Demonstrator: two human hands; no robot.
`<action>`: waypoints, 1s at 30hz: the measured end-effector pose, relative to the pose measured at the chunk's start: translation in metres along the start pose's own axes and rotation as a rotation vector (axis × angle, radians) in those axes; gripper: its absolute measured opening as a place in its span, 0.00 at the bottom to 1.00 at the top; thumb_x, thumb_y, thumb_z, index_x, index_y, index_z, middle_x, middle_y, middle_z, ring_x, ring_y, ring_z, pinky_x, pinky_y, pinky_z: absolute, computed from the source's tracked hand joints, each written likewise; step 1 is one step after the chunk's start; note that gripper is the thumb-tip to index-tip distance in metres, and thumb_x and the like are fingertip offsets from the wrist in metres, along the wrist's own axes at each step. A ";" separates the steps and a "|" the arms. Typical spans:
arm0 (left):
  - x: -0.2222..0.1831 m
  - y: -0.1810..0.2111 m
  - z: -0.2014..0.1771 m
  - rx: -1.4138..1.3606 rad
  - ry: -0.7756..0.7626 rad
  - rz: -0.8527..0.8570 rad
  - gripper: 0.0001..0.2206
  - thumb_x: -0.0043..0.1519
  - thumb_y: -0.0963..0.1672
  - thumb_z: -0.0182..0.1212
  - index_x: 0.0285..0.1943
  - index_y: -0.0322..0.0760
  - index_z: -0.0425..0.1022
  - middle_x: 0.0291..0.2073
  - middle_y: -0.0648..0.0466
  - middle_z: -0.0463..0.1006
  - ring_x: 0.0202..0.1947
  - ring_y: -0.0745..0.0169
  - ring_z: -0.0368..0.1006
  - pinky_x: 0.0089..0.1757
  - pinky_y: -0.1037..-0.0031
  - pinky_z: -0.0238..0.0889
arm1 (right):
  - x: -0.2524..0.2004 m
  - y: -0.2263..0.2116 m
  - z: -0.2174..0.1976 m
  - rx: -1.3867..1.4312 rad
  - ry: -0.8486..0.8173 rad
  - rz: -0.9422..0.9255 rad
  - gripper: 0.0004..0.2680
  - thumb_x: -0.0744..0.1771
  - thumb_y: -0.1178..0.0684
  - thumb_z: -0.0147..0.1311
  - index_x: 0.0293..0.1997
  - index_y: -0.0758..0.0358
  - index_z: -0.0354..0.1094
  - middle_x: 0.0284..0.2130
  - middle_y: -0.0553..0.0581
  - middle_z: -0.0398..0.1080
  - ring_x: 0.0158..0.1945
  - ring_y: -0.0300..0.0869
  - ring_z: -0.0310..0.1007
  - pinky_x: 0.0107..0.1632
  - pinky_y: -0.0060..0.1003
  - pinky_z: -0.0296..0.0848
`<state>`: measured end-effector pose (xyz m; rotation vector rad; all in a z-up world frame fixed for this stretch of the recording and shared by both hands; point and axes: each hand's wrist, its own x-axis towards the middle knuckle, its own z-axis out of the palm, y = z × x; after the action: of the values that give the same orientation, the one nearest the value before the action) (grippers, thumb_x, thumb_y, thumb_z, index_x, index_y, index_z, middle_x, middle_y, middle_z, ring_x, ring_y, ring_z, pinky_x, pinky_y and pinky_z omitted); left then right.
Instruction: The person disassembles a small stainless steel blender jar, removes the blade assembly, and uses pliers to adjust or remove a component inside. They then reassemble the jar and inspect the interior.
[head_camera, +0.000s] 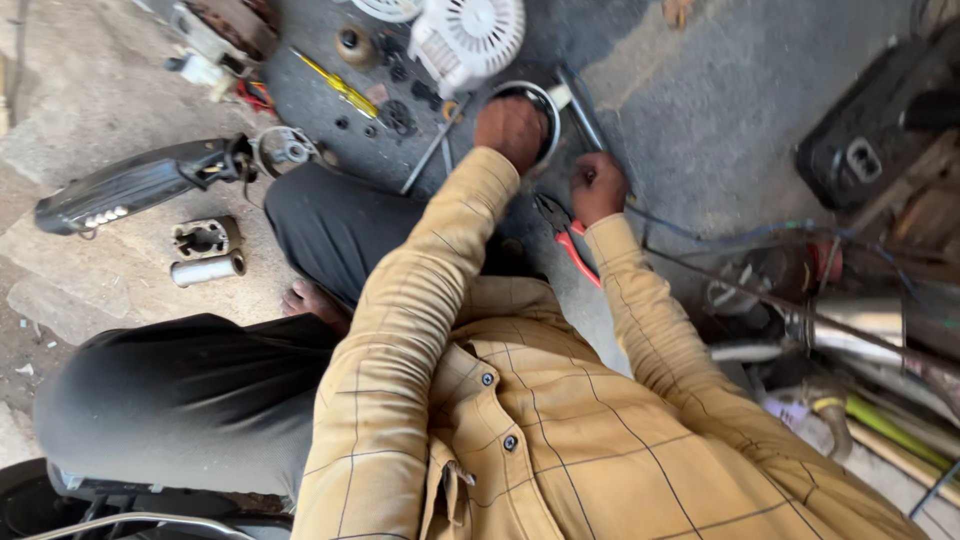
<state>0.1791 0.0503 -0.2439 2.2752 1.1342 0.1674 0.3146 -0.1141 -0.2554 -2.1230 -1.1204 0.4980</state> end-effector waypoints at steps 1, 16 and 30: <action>0.001 -0.001 0.007 -0.030 0.002 -0.028 0.11 0.61 0.46 0.56 0.30 0.40 0.83 0.31 0.43 0.82 0.33 0.45 0.80 0.36 0.58 0.74 | -0.008 0.008 -0.008 -0.257 -0.008 -0.313 0.07 0.62 0.64 0.55 0.41 0.61 0.72 0.35 0.63 0.74 0.41 0.59 0.75 0.44 0.49 0.75; -0.018 0.014 -0.078 0.132 0.242 0.289 0.05 0.52 0.40 0.59 0.31 0.37 0.81 0.32 0.42 0.80 0.33 0.43 0.78 0.31 0.58 0.71 | -0.114 -0.034 -0.061 -0.642 -0.325 -0.229 0.21 0.57 0.45 0.67 0.46 0.68 0.68 0.55 0.75 0.63 0.56 0.69 0.62 0.52 0.59 0.63; -0.156 -0.015 -0.234 -1.313 -0.124 -0.123 0.08 0.65 0.33 0.61 0.50 0.31 0.72 0.35 0.57 0.78 0.33 0.74 0.75 0.36 0.81 0.72 | -0.098 -0.102 -0.086 0.595 -0.843 0.401 0.15 0.62 0.66 0.52 0.55 0.66 0.68 0.36 0.52 0.69 0.38 0.37 0.68 0.42 0.35 0.70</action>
<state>-0.0127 0.0429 -0.0379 1.0254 0.7117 0.5255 0.2533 -0.1880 -0.1199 -1.5930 -0.7718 1.7833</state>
